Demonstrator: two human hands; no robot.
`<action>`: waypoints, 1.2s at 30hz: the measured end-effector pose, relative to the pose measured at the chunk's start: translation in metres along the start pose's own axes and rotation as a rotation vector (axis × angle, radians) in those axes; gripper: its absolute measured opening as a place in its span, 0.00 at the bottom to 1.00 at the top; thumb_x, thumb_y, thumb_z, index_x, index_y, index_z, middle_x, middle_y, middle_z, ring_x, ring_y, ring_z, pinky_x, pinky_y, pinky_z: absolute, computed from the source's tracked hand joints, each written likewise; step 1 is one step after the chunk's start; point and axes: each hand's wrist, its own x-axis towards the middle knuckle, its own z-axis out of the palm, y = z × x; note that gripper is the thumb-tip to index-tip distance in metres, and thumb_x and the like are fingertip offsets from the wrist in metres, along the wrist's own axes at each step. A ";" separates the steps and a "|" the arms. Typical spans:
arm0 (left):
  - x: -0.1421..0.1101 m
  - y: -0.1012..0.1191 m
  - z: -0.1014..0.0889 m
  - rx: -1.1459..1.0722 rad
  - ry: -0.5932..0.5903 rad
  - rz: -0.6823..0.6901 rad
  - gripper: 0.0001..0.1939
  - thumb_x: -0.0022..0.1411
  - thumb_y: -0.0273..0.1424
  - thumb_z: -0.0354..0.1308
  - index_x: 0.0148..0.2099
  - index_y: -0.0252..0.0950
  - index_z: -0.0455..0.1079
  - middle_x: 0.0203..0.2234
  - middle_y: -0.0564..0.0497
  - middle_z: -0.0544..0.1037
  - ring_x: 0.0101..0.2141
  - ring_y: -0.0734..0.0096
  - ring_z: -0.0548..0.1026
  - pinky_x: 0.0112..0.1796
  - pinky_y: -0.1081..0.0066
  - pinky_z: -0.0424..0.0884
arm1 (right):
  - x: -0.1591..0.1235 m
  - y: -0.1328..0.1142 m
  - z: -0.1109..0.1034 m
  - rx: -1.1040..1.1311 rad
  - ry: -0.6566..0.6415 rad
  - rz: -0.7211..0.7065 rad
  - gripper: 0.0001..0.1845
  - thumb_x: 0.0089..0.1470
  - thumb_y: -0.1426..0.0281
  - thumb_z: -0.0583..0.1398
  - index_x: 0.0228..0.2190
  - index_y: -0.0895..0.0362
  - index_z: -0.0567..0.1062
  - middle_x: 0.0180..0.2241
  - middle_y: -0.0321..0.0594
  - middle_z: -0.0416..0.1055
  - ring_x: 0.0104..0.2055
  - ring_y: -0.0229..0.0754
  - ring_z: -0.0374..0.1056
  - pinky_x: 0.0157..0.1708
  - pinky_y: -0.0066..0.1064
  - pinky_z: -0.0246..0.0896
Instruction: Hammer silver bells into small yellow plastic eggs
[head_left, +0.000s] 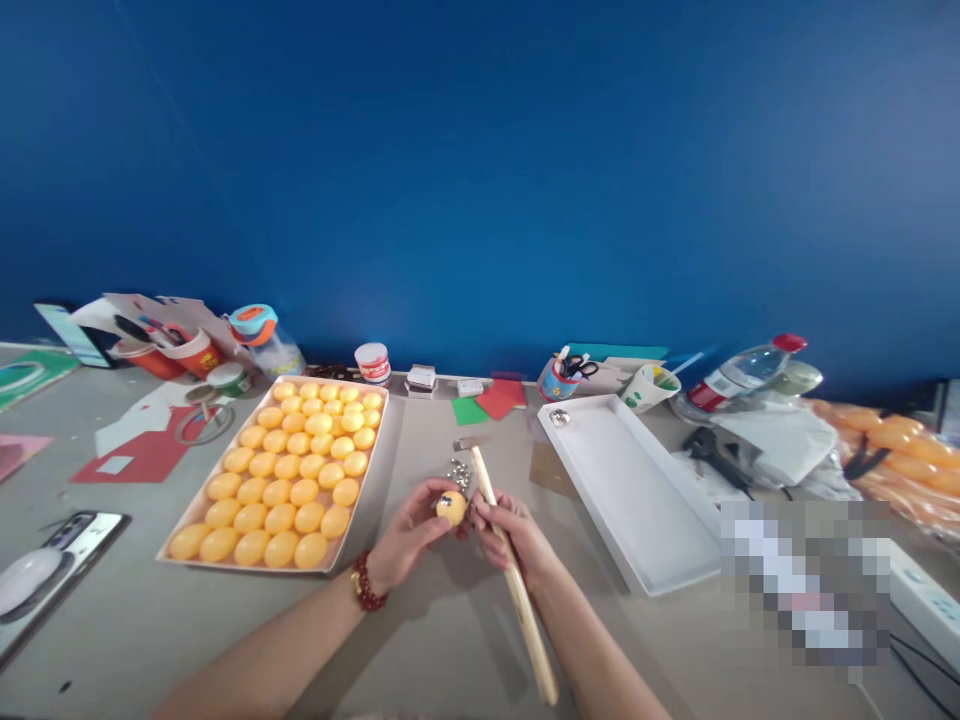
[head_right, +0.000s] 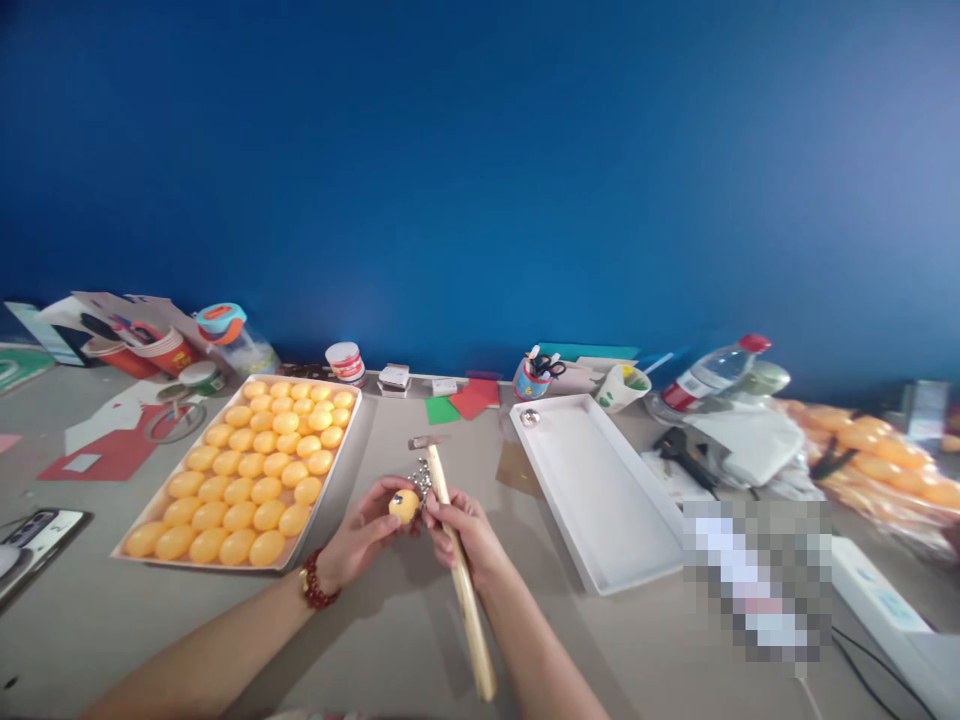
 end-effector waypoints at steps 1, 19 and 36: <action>0.000 0.000 0.000 0.036 0.002 0.016 0.16 0.61 0.31 0.63 0.51 0.40 0.69 0.42 0.47 0.74 0.40 0.64 0.74 0.41 0.64 0.72 | 0.000 0.000 0.000 -0.018 0.001 -0.003 0.17 0.48 0.63 0.69 0.24 0.58 0.69 0.12 0.25 0.58 0.09 0.25 0.42 0.07 0.18 0.42; 0.003 0.006 -0.005 0.190 0.230 0.103 0.10 0.66 0.35 0.54 0.46 0.36 0.70 0.41 0.48 0.74 0.27 0.75 0.72 0.32 0.71 0.70 | 0.004 -0.009 -0.015 -0.721 0.413 -0.123 0.10 0.47 0.63 0.63 0.27 0.55 0.69 0.17 0.28 0.67 0.11 0.31 0.57 0.08 0.21 0.50; 0.004 0.006 -0.005 0.187 0.296 0.071 0.14 0.63 0.39 0.58 0.45 0.34 0.71 0.25 0.54 0.70 0.22 0.78 0.66 0.26 0.75 0.64 | 0.006 0.001 -0.012 -0.717 0.320 -0.200 0.13 0.50 0.60 0.64 0.32 0.56 0.71 0.21 0.31 0.70 0.11 0.30 0.56 0.08 0.21 0.51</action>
